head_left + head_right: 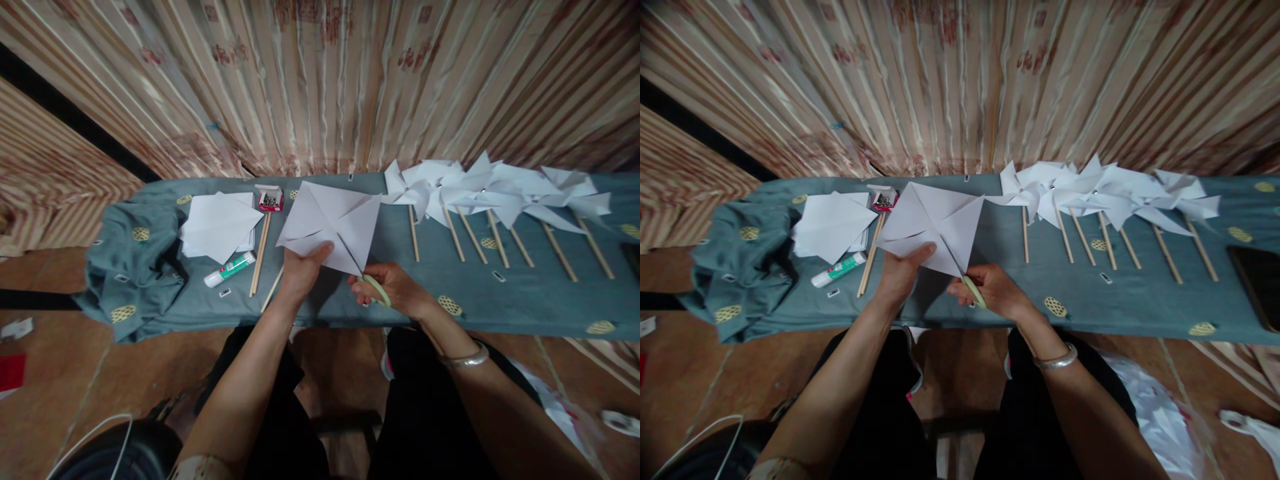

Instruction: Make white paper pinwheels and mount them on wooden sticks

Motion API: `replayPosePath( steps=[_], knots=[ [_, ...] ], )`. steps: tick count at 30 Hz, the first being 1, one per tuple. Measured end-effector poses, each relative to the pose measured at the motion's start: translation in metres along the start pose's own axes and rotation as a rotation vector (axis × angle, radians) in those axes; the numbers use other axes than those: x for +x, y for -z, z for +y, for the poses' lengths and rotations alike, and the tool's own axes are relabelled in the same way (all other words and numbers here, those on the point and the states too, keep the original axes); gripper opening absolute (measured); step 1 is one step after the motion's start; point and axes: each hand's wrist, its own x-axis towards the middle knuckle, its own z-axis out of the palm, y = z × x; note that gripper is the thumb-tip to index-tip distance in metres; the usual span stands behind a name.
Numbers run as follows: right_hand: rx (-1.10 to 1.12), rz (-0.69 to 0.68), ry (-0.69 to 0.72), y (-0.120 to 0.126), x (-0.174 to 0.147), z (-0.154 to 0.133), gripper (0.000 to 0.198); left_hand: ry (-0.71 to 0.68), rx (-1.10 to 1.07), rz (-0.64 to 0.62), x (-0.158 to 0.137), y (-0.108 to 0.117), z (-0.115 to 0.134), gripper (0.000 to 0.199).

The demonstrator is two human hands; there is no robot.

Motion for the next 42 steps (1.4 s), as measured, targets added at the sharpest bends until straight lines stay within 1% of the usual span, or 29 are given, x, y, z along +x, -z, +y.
replayPosePath(
  steps=[2,5,11,19,27,34,42],
  knots=[
    [0.020,0.013,-0.012,-0.0010,0.0002,-0.0008,0.050,0.000,0.015,-0.005,-0.0014,-0.0005,0.0014,0.048],
    [0.005,0.020,0.014,-0.0011,0.0007,-0.0001,0.048,0.000,0.028,-0.002,-0.0025,-0.0007,0.0026,0.047],
    [-0.036,0.002,0.041,0.0012,0.0021,0.0032,0.047,0.004,0.052,-0.008,-0.0028,0.0008,0.0031,0.046],
    [-0.026,0.020,0.028,-0.0009,0.0025,0.0010,0.050,0.013,0.029,-0.008,-0.0039,0.0010,0.0030,0.049],
    [-0.033,0.009,0.055,0.0001,0.0056,0.0069,0.045,0.027,0.036,-0.012,-0.0042,0.0018,0.0016,0.045],
    [-0.037,0.025,0.047,-0.0016,0.0052,0.0038,0.048,0.032,0.038,0.029,-0.0046,0.0012,0.0029,0.047],
    [-0.050,0.027,0.068,-0.0018,0.0058,0.0028,0.045,0.031,0.043,-0.005,-0.0057,0.0018,0.0043,0.045]
  ],
)
